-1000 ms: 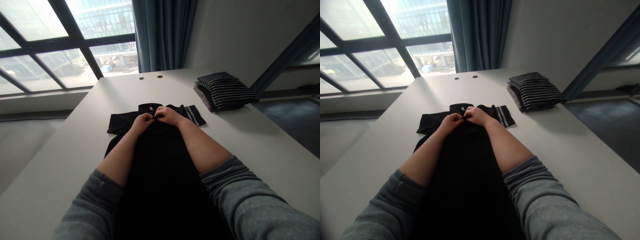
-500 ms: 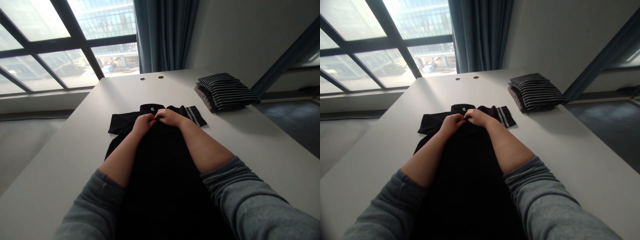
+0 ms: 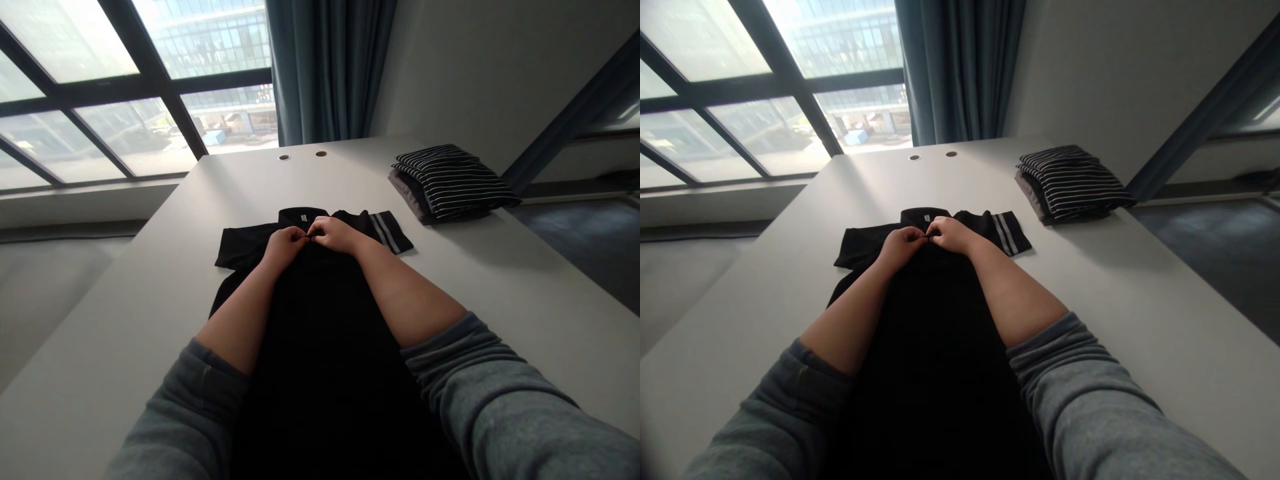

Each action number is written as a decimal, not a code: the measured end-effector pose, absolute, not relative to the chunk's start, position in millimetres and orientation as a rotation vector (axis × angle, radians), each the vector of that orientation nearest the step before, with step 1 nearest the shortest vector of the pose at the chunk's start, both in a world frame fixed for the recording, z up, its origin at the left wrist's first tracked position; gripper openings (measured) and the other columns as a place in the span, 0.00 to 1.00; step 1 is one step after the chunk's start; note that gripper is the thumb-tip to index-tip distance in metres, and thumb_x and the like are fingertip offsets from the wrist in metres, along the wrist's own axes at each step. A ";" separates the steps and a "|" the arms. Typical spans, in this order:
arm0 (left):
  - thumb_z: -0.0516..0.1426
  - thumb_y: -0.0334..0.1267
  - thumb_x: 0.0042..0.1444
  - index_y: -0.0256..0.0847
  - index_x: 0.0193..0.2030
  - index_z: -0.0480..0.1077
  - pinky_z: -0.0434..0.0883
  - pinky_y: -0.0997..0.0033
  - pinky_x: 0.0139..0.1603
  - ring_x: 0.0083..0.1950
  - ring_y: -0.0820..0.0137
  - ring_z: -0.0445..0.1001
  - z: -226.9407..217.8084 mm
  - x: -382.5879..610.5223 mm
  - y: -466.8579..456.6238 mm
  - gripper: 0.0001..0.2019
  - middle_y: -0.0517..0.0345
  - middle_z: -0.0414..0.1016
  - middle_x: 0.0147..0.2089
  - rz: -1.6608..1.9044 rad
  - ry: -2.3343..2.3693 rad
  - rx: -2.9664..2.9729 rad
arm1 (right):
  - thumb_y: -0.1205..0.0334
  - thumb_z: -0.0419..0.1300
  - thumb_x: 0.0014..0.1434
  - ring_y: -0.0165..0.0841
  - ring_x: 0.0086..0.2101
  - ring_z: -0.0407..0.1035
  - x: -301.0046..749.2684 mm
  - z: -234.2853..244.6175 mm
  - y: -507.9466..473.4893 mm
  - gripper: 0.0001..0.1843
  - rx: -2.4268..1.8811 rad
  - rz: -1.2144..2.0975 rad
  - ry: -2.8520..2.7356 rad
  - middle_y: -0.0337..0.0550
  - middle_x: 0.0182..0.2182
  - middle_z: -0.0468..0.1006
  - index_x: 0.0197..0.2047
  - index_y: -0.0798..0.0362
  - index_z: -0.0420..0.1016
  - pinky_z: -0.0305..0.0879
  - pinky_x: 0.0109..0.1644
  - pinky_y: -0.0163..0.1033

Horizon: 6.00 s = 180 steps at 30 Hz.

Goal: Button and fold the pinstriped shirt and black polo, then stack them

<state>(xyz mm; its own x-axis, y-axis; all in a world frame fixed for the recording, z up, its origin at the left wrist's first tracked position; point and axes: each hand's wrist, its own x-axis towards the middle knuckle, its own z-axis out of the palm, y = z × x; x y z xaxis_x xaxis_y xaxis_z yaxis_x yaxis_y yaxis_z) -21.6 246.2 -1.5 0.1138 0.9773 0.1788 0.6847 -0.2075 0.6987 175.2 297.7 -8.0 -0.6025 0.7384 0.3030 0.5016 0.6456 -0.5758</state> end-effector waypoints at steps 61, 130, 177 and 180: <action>0.61 0.39 0.57 0.41 0.36 0.75 0.63 0.70 0.34 0.31 0.71 0.69 -8.6 -25.8 249.8 0.05 0.62 0.74 0.29 0.991 1.448 1.860 | 0.61 0.65 0.53 0.35 0.41 0.75 180.6 -6.5 297.0 0.11 -0.873 0.956 -2.099 0.43 0.39 0.83 0.39 0.55 0.84 0.68 0.49 0.39; 0.71 0.44 0.44 0.41 0.30 0.72 0.61 0.74 0.28 0.26 0.76 0.63 -6.8 -21.1 249.5 0.15 0.65 0.68 0.25 1.125 1.144 1.247 | 0.57 0.62 0.54 0.34 0.39 0.70 164.6 -0.8 281.8 0.10 -0.984 0.934 -1.848 0.42 0.39 0.77 0.37 0.52 0.79 0.68 0.45 0.39; 0.47 0.47 0.72 0.56 0.79 0.52 0.64 0.40 0.62 0.63 0.46 0.73 10.3 -21.2 238.3 0.29 0.46 0.76 0.65 0.343 2.061 2.266 | 0.62 0.66 0.58 0.40 0.42 0.74 194.6 -21.5 307.9 0.08 -1.293 0.371 -2.159 0.44 0.36 0.82 0.40 0.49 0.86 0.69 0.54 0.45; 0.47 0.45 0.73 0.57 0.78 0.54 0.64 0.44 0.60 0.58 0.49 0.76 11.2 -19.4 237.7 0.27 0.46 0.80 0.58 0.337 2.085 2.284 | 0.63 0.64 0.60 0.41 0.46 0.74 191.7 -14.7 303.9 0.08 -1.168 0.295 -2.200 0.44 0.42 0.82 0.41 0.48 0.85 0.66 0.60 0.50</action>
